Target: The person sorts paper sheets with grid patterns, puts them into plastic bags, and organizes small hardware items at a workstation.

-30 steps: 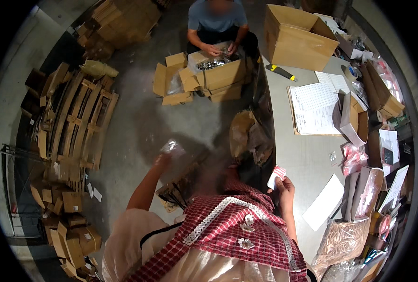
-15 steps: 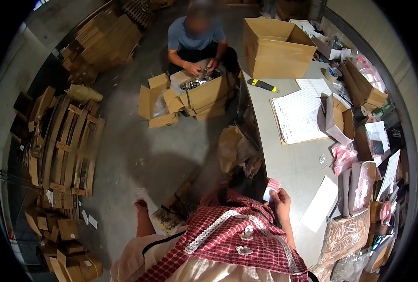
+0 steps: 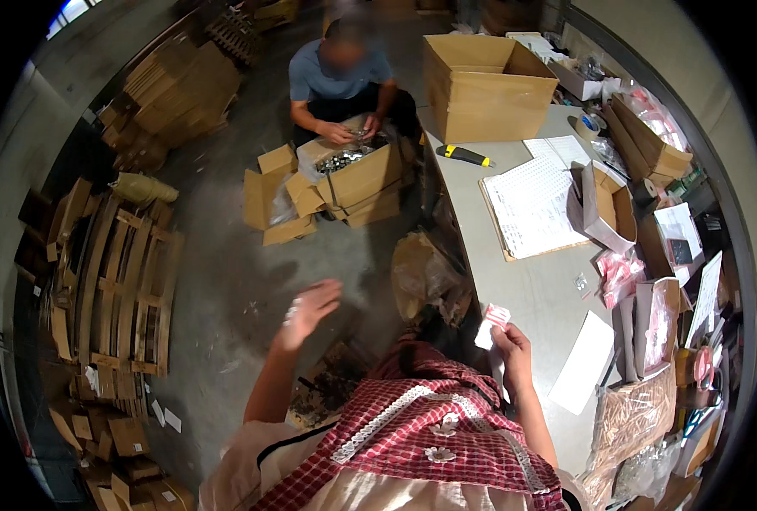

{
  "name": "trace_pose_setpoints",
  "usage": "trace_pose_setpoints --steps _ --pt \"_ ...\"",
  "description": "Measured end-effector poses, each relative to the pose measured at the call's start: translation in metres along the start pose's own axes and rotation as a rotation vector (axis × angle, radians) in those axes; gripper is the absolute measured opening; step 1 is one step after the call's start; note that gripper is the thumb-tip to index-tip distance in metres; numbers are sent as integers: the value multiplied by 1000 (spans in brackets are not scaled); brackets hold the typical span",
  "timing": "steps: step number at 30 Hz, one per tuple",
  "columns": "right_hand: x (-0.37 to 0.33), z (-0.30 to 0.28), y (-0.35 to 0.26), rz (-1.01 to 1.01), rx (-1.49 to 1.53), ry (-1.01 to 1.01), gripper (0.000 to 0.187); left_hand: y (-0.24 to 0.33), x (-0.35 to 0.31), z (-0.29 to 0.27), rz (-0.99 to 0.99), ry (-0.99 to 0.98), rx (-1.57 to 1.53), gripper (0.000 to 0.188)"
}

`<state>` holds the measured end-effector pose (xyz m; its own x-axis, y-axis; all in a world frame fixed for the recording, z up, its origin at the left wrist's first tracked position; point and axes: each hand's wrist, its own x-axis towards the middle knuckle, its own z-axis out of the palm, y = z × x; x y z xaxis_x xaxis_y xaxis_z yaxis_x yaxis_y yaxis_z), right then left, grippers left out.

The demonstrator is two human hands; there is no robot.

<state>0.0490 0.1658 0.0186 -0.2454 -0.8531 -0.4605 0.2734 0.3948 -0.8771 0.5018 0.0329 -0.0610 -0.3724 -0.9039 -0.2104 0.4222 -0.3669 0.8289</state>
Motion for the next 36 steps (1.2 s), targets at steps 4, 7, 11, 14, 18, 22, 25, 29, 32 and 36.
trace_pose_setpoints --steps 4,7,11,14,18,22,25,29,32,36 --pt "5 22 -34 -156 100 -96 19 15 61 174 -266 -336 138 58" --pt "16 24 -48 -283 112 -62 24 -12 86 261 -179 -655 202 55" --pt "26 14 -48 -453 157 128 23 -57 122 309 -133 -757 229 52" --pt "22 -18 -45 -420 135 252 20 -87 141 348 -249 -816 252 45" --pt "37 -34 -25 -429 -83 349 16 -102 159 348 -333 -868 379 43" --pt "38 -49 -20 -594 -498 555 45 -99 174 366 -388 -963 822 35" --pt "10 -35 -46 -541 -577 531 50 -92 175 381 -430 -1108 1015 34" --pt "9 -44 -39 -523 -755 450 37 -94 181 395 -380 -1202 1242 31" --pt "12 -47 -27 -491 -769 578 32 -108 189 387 -322 -1141 1119 26" --pt "17 -44 -30 -573 -736 677 26 -104 198 385 160 -1126 1176 24"
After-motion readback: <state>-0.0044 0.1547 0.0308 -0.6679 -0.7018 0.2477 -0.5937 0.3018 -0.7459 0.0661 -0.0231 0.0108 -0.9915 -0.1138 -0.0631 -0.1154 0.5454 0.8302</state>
